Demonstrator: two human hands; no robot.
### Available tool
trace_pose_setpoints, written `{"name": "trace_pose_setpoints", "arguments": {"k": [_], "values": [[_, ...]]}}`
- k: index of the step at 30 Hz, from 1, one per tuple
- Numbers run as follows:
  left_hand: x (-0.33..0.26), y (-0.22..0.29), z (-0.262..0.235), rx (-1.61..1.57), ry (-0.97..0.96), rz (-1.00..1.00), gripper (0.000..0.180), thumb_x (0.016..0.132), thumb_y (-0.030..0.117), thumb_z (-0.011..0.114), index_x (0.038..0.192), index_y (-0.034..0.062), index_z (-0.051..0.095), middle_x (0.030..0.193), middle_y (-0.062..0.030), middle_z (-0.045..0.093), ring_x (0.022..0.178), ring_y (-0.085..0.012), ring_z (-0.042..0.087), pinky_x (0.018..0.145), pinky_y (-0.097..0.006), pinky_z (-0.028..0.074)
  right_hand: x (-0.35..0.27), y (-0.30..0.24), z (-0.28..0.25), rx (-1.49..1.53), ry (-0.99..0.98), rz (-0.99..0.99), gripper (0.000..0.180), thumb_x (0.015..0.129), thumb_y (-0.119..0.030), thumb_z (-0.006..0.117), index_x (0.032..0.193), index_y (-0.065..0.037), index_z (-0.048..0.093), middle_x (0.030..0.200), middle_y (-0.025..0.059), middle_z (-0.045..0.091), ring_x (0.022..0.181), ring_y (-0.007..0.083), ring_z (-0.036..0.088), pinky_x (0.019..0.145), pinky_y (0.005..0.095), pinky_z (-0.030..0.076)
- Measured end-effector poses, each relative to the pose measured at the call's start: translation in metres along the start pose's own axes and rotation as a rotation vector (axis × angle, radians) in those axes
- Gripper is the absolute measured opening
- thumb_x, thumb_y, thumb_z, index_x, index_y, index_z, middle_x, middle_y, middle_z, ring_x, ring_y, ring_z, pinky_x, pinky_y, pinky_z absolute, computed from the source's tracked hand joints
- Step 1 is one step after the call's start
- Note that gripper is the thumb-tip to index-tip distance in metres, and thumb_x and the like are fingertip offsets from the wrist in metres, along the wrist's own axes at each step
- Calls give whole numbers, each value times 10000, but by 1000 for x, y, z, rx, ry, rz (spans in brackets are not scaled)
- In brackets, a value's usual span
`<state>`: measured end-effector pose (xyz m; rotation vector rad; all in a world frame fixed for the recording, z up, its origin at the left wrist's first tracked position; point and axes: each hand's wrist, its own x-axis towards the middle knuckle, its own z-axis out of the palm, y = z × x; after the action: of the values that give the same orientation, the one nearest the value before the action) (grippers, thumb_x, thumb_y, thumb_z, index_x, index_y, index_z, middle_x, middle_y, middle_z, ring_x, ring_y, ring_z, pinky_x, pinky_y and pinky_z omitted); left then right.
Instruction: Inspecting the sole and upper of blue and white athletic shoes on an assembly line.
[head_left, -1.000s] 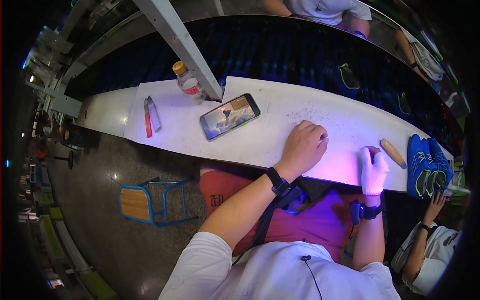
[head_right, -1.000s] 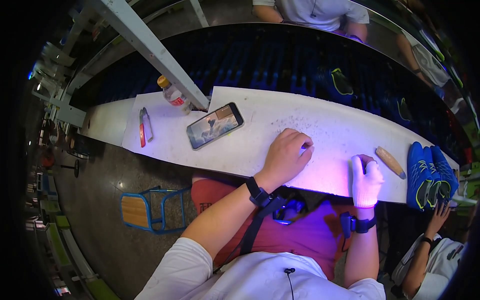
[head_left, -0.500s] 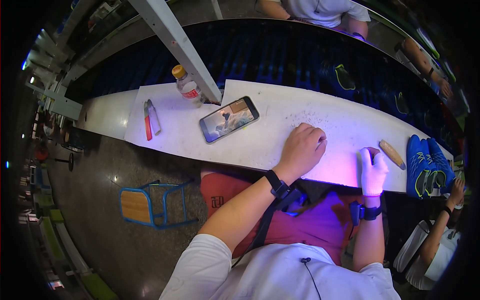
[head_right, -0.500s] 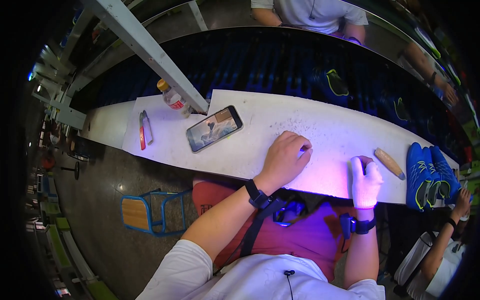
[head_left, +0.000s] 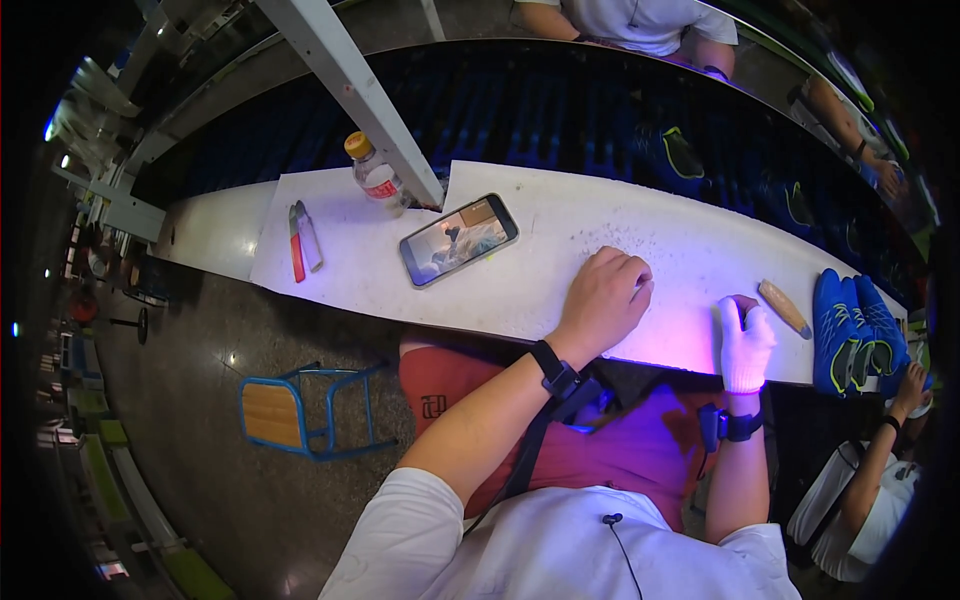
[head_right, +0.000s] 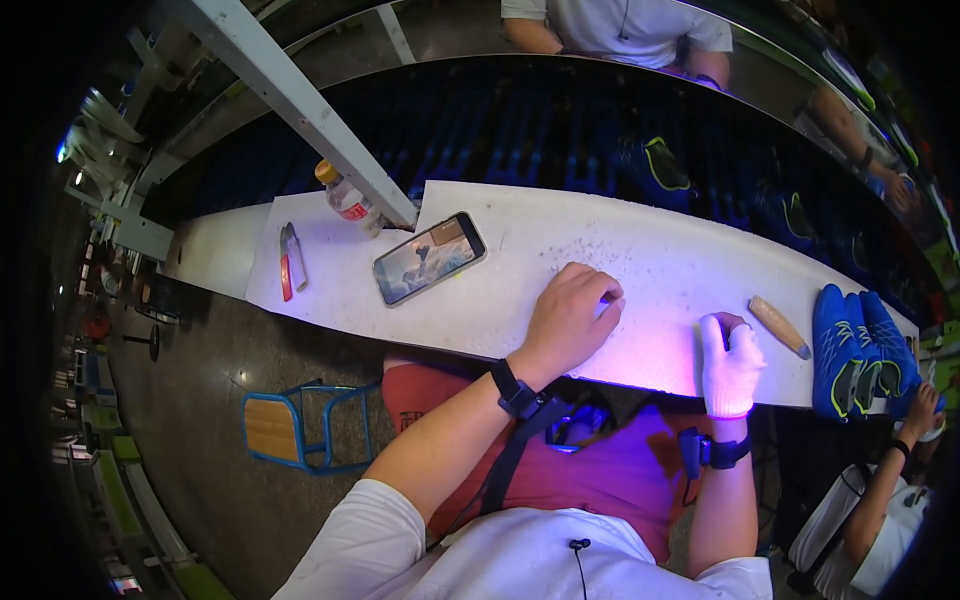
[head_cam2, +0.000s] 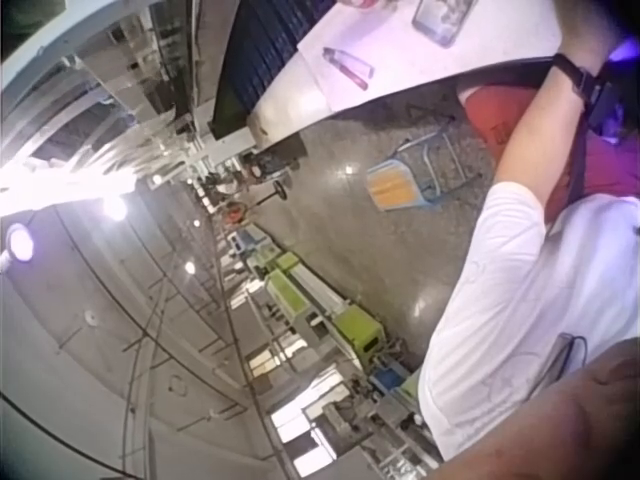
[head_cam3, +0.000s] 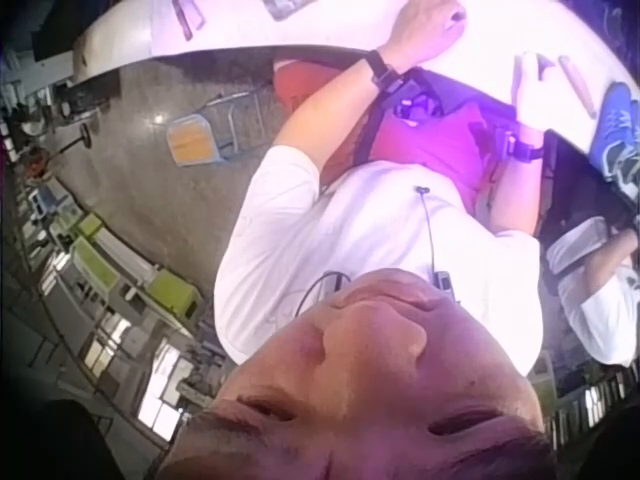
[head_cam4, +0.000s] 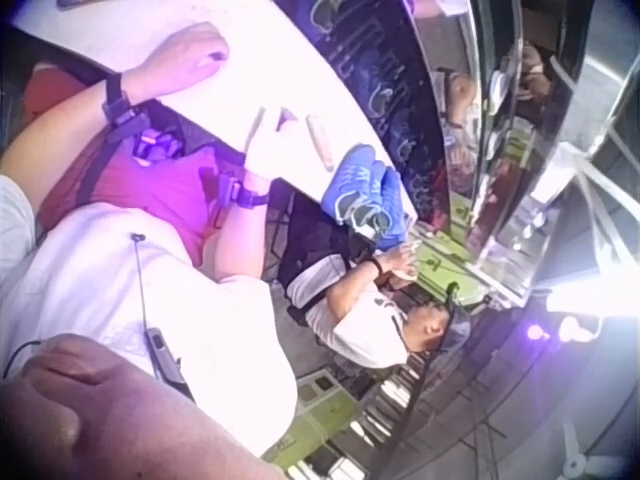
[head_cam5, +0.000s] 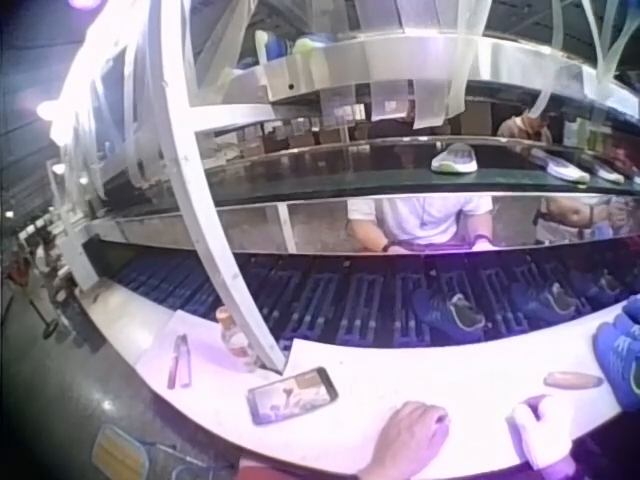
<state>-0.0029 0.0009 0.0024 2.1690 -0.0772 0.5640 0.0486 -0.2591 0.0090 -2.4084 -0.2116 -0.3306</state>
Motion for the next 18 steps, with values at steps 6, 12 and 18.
{"name": "trace_pose_setpoints", "arguments": {"k": [6, 12, 18], "values": [[-1, 1, -1, -2, 2, 15, 85, 911, 109, 758, 951, 49, 713, 956, -98, 737, 1013, -319, 672, 891, -430, 546, 0, 3, 1, -69, 23, -55, 223, 988, -194, 769, 1087, 6, 769, 968, 168, 755, 914, 310, 738, 887, 413, 572], [-1, -1, 0, 17, 15, 19, 79, 912, 106, 757, 953, 50, 721, 962, -98, 740, 1021, -316, 673, 899, -429, 549, 1, 4, 2, -38, 5, -20, 214, 989, -187, 767, 1077, 8, 770, 979, 170, 758, 911, 315, 744, 869, 415, 578], [-1, -1, 1, 7, 26, 28, 72, 908, 105, 756, 936, 59, 708, 931, -99, 726, 1013, -322, 669, 892, -439, 545, 1, 5, 2, -64, 2, -32, 211, 998, -184, 761, 1074, 12, 771, 964, 167, 767, 893, 283, 744, 865, 397, 577]]}}
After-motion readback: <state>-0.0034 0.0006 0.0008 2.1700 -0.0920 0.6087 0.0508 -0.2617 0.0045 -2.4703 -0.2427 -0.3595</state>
